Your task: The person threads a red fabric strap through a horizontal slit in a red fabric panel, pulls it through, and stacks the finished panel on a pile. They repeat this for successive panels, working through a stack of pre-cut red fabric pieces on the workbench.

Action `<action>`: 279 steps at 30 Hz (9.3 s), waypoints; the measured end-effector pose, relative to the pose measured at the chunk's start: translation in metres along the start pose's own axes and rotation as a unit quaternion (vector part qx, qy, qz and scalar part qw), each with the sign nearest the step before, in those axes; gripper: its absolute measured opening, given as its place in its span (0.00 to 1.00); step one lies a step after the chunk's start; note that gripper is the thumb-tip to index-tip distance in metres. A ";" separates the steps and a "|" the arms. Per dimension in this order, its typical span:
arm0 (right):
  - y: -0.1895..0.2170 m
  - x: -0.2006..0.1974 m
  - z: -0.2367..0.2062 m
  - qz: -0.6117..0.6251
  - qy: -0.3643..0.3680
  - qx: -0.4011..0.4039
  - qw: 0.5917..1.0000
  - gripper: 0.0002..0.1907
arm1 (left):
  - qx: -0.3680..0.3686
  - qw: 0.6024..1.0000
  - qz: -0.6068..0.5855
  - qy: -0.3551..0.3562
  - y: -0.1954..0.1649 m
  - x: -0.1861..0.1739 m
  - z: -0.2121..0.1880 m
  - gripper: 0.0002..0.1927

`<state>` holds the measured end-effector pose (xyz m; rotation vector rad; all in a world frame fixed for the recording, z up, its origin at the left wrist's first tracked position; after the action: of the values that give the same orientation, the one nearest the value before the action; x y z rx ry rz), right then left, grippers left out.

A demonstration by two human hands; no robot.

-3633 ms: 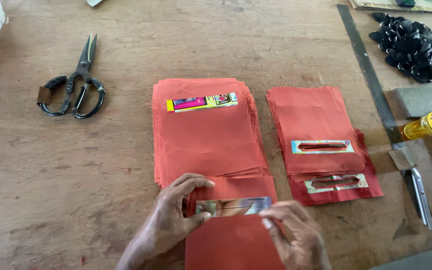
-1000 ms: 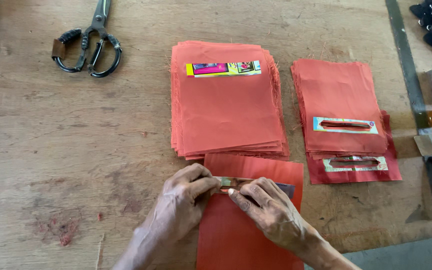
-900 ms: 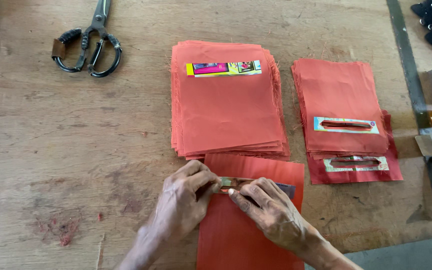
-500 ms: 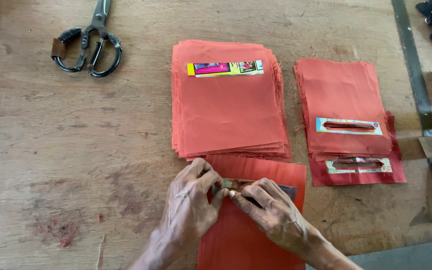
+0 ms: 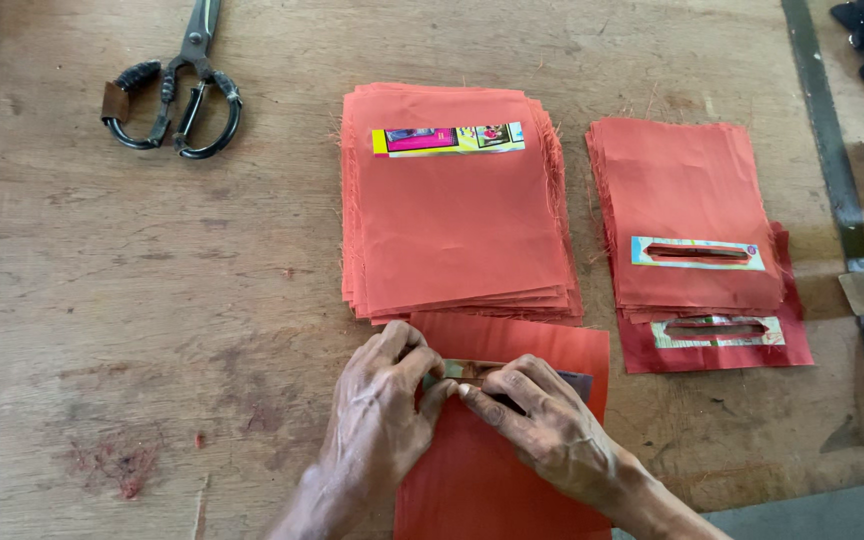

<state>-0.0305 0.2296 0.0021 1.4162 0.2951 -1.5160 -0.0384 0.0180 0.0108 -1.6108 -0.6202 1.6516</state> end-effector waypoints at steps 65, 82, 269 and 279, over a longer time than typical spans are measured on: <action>-0.018 -0.028 -0.038 -0.097 0.057 -0.028 0.993 0.25 | 0.170 0.959 0.208 0.090 0.012 0.034 -0.057 0.33; -0.015 -0.038 -0.047 -0.090 0.045 0.003 0.995 0.24 | 0.162 0.962 0.199 0.094 0.009 0.032 -0.057 0.34; 0.029 -0.098 0.097 0.123 -0.070 0.202 0.969 0.04 | -0.161 0.949 -0.241 0.125 0.014 -0.018 -0.022 0.30; -0.007 -0.128 0.013 0.263 -0.181 0.398 0.860 0.17 | -0.088 0.944 -0.318 0.014 0.010 -0.124 0.062 0.28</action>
<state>-0.0675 0.2848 0.1121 1.5827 -0.9915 -1.4330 -0.1082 -0.0751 0.0866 -1.3461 -1.1568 1.1121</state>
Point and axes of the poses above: each hand's wrist, its own z-axis towards the middle knuckle, its own x-axis out of the palm, y = z × x, the point moved 1 cm from there along z, towards the middle knuckle, and after that the axes turned 2 degrees about -x, right-handed, at the moved point
